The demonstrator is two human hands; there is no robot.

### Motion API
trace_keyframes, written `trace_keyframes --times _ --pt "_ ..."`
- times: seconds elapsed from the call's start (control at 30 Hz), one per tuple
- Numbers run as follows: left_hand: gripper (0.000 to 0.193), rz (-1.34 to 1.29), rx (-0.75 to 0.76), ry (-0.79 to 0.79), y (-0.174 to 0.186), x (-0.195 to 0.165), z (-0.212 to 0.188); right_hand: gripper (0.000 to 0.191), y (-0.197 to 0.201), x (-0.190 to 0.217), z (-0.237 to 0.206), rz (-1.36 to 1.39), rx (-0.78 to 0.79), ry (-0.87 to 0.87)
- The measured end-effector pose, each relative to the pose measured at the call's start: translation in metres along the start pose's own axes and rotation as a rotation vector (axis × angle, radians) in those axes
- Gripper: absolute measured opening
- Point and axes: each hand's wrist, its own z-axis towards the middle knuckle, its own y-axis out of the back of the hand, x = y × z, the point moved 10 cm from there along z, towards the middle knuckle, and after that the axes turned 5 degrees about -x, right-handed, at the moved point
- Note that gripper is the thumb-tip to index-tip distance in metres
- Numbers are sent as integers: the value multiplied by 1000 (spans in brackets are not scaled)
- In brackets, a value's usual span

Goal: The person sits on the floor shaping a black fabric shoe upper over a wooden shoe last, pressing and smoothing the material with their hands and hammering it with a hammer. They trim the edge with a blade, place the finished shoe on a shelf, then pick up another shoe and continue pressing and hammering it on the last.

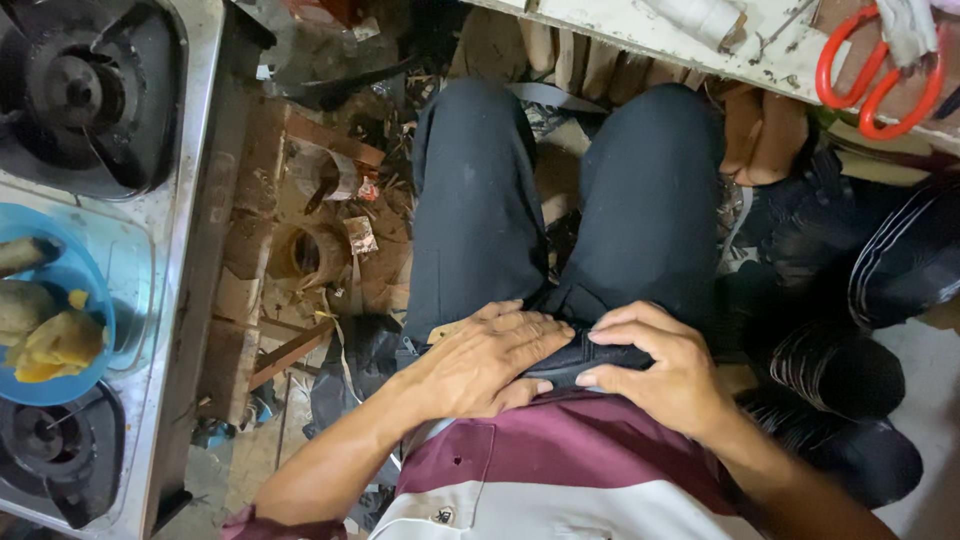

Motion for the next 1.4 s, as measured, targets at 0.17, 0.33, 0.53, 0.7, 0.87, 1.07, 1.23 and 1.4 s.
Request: trace_keyframes --times 0.17,0.33,0.53,0.7,0.87,1.07,1.23,1.4 --pt "65 2 -19 -20 3 -4 -4 41 -5 -28 -11 183 74 -119" --pt "63 -40 -52 -15 28 -13 7 32 9 -38 -5 148 36 -172" --pt "75 -149 -209 269 65 13 34 38 29 -11 49 618 -263 -154" --pt "77 -558 -1018 335 97 38 -26 44 49 4 52 380 -185 -115" --pt "62 -644 -587 843 22 72 -88 48 17 0 27 -125 74 -50" --pt "59 -134 -512 533 45 28 -89 39 -9 14 28 -262 31 105" --pt "50 -39 -395 449 47 18 -48 38 -15 19 35 -290 -10 128" --pt "43 56 -426 438 39 13 -34 42 -19 18 29 -327 -92 99"
